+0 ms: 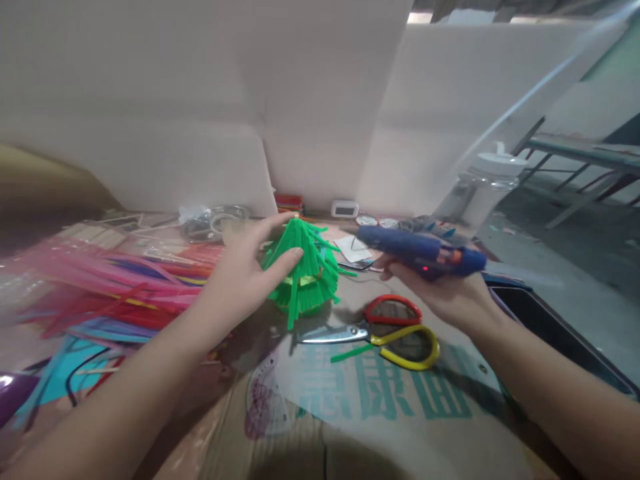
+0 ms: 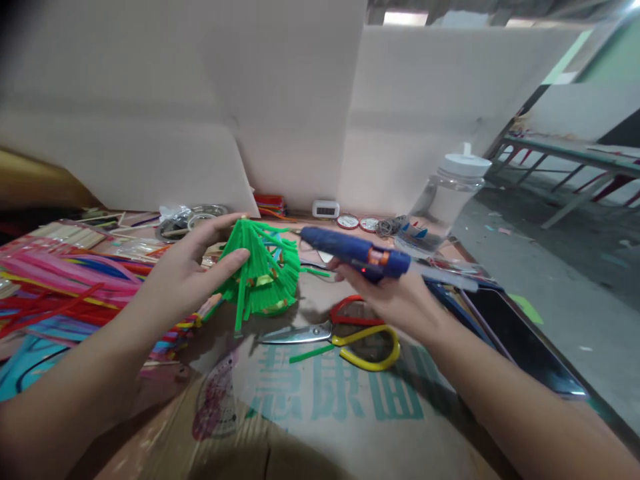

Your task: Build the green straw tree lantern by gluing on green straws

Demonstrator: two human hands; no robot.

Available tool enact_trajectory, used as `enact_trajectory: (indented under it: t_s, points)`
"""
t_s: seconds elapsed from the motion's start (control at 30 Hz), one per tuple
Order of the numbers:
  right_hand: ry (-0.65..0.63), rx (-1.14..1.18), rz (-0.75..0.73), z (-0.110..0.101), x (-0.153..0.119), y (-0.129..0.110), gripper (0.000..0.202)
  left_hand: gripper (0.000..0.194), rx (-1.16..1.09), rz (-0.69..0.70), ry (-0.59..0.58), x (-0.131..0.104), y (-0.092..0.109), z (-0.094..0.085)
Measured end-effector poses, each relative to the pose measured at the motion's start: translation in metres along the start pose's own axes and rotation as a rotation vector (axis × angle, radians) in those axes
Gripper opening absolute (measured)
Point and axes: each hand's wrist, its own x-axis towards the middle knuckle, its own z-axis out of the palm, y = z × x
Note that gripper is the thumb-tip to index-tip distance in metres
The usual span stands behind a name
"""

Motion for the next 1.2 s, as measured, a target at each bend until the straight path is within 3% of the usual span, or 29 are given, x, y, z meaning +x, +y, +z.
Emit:
enact_trajectory:
  t_s: [0.1,0.33,0.6,1.2]
  points:
    - [-0.009,-0.154,-0.08,0.003,-0.014,-0.01,0.015,0.05,0.026,-0.014,0.024,-0.001,0.001,0.002]
    - [-0.127,-0.27,0.024,0.006,-0.018,-0.014,0.02,0.047,0.112,0.026,0.059,-0.002,0.004,0.003]
    - [-0.173,-0.319,0.007,0.01,-0.017,-0.008,0.028,0.047,0.126,0.022,0.059,-0.002,0.007,0.002]
    - [-0.208,-0.442,0.001,0.002,-0.021,-0.033,0.026,0.047,0.135,-0.01,0.041,-0.003,0.01,0.001]
